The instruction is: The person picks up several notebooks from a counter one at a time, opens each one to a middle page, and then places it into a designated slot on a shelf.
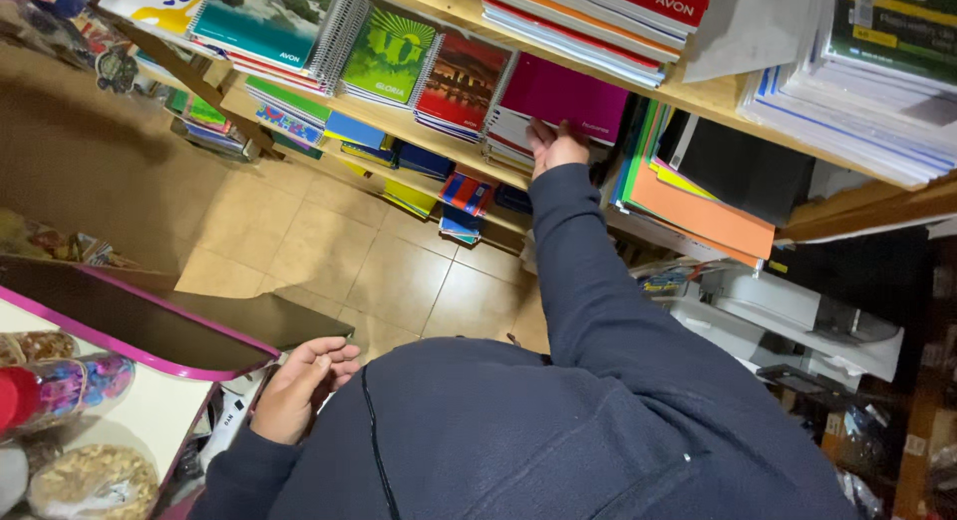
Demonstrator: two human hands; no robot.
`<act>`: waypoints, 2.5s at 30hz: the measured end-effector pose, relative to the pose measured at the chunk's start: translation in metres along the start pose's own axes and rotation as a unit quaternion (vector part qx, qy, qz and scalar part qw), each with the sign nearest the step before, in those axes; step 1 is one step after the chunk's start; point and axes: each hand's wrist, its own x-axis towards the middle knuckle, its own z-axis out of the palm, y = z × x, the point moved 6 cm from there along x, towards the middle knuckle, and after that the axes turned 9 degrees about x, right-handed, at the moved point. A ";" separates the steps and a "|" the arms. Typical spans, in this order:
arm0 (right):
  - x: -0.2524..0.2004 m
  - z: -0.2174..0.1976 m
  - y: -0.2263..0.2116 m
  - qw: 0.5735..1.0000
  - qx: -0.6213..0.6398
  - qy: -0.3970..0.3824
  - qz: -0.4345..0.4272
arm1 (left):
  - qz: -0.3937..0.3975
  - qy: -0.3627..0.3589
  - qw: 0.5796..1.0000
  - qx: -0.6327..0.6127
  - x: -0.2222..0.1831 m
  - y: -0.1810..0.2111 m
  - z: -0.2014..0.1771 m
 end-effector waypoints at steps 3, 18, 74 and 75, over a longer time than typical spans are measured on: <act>0.004 0.005 0.001 1.000 -0.019 -0.010 0.014 | -0.018 0.013 0.999 -0.026 0.003 -0.019 -0.001; -0.080 -0.016 0.016 0.980 -0.178 -0.092 -0.007 | 0.013 0.098 0.993 -0.064 -0.074 -0.108 -0.021; -1.136 -0.470 0.475 0.064 -0.360 -0.759 0.539 | -0.064 0.686 0.697 0.199 -0.661 -0.559 -0.650; -1.142 -0.467 0.474 0.073 -0.364 -0.759 0.535 | -0.057 0.680 0.702 0.204 -0.662 -0.559 -0.677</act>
